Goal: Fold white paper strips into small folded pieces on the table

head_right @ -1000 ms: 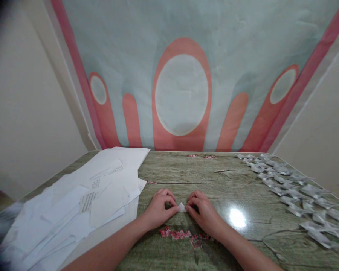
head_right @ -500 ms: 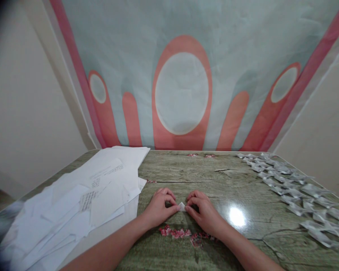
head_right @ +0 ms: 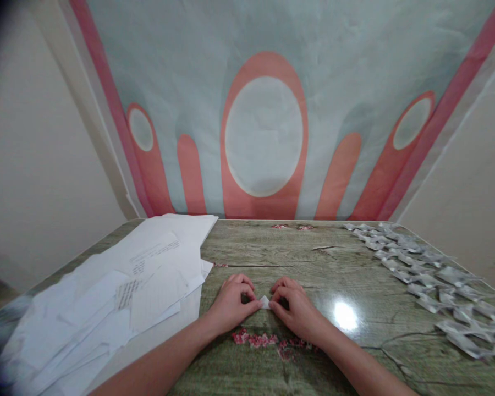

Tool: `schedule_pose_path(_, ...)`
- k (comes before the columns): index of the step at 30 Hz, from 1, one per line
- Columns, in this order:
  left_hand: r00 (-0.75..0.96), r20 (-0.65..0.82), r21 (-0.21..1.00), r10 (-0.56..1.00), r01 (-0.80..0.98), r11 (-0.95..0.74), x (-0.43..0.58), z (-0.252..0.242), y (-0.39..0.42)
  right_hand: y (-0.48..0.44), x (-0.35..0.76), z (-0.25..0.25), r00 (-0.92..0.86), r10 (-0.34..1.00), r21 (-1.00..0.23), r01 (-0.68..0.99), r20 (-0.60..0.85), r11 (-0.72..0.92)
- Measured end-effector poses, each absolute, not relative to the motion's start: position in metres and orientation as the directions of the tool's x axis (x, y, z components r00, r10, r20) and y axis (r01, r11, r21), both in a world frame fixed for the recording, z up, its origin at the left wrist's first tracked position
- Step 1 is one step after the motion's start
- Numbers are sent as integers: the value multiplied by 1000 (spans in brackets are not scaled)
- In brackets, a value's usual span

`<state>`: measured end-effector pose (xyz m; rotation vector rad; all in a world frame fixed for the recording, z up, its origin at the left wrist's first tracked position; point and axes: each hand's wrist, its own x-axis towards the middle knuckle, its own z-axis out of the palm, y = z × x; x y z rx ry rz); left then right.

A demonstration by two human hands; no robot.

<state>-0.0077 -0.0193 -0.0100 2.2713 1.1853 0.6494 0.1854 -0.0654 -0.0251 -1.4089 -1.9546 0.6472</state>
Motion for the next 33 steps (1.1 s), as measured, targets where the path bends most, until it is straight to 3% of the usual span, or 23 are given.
schedule_pose_path(19, 482, 184, 570, 857, 657, -493, -5, -3, -23, -62, 185, -33, -200, 942, -669, 665, 270, 333)
schedule_pose_path(33, 562, 261, 536, 785, 592, -602, -7, -5, -30, -64, 183, -28, -214, 942, -642, 691, 259, 333)
